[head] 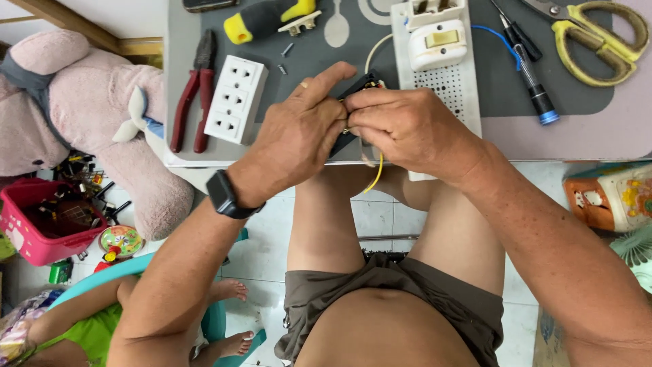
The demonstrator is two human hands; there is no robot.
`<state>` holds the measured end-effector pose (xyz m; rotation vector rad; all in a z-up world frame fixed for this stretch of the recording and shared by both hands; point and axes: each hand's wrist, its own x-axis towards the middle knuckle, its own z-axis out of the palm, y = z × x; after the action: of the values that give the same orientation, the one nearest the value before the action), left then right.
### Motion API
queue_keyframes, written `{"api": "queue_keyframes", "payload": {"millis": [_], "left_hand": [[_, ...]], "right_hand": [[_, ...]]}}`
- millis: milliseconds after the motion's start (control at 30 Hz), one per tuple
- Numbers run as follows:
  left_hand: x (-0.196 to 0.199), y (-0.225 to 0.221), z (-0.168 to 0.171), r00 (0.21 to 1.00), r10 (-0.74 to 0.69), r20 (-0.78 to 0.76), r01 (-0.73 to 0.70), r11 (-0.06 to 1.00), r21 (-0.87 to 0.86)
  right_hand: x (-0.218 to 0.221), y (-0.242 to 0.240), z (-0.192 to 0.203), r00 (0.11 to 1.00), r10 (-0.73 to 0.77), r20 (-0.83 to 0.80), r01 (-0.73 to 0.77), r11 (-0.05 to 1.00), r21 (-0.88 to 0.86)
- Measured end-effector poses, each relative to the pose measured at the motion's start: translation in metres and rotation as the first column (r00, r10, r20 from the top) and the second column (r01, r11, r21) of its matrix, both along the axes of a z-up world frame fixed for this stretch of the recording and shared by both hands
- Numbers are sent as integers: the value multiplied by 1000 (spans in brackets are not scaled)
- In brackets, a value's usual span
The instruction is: Wiring and assembling an electrical switch panel using various tools like screwdrivers and pliers.
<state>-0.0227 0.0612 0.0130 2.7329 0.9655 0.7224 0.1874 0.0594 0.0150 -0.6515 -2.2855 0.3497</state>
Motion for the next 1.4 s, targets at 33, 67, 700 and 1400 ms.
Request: {"api": "queue_keyframes", "payload": {"millis": [33, 67, 700, 1400], "left_hand": [[2, -2, -1, 997, 31, 64, -27, 998, -58], [4, -4, -1, 990, 65, 127, -50, 992, -117], [35, -46, -41, 779, 409, 475, -507, 856, 96], [10, -33, -29, 803, 336, 492, -253, 940, -230]], "right_hand": [[0, -1, 1, 1000, -6, -10, 6, 999, -33], [0, -2, 2, 1000, -12, -19, 11, 998, -66], [5, 0, -12, 989, 10, -151, -37, 984, -176], [0, -1, 8, 999, 1, -42, -13, 957, -291]]}}
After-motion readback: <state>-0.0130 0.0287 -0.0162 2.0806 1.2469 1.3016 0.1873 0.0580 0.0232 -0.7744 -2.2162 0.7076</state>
